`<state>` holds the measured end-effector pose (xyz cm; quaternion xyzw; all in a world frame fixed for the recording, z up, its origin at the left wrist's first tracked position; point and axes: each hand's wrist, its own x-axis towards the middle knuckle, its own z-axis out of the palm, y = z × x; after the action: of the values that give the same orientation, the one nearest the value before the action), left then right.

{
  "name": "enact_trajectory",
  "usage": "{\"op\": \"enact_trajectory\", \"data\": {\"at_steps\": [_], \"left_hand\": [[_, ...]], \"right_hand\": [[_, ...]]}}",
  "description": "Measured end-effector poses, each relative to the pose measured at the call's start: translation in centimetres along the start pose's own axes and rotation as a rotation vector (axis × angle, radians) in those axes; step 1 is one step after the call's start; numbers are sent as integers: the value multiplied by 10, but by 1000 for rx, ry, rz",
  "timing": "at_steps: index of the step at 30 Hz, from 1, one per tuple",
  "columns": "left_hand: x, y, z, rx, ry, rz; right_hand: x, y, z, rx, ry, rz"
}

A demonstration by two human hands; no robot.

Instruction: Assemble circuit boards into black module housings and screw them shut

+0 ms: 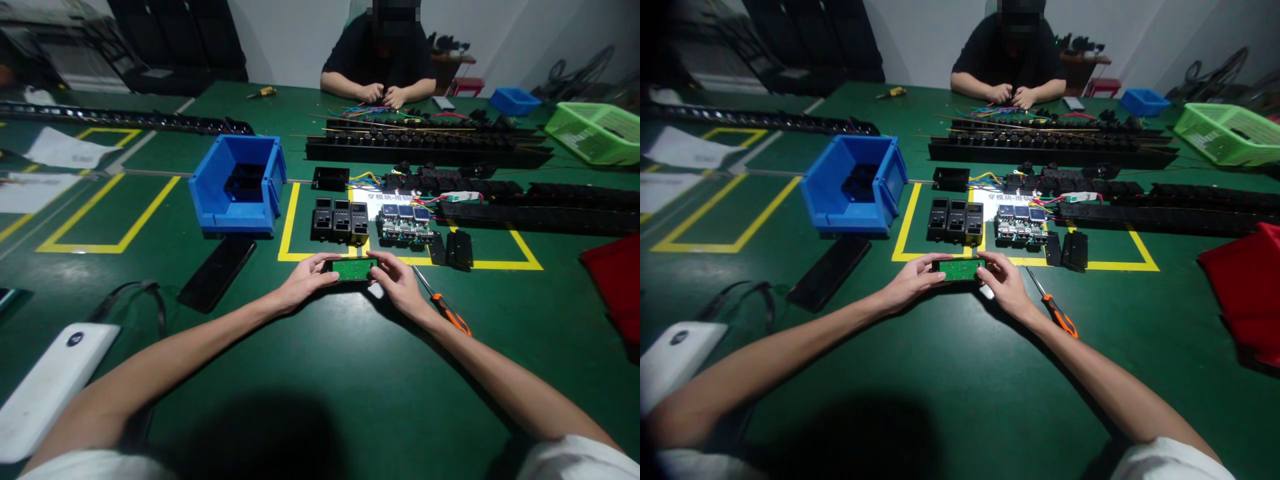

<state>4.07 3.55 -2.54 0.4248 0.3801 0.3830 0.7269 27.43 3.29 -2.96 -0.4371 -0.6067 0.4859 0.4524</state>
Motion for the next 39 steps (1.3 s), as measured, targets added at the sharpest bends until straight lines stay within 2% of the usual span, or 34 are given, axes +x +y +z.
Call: {"op": "enact_trajectory", "data": {"at_steps": [7,26,33,39], "left_hand": [[0,1,2,-6,20,4],[-4,-13,5,252,104,272],[-7,-13,3,477,92,387],[-7,-3,-11,914,53,465]], "right_hand": [[0,0,1,12,-16,-13],[0,2,-1,3,-73,-77],[-2,13,-1,-174,-111,-155],[-3,12,-1,-261,-94,-172]]}}
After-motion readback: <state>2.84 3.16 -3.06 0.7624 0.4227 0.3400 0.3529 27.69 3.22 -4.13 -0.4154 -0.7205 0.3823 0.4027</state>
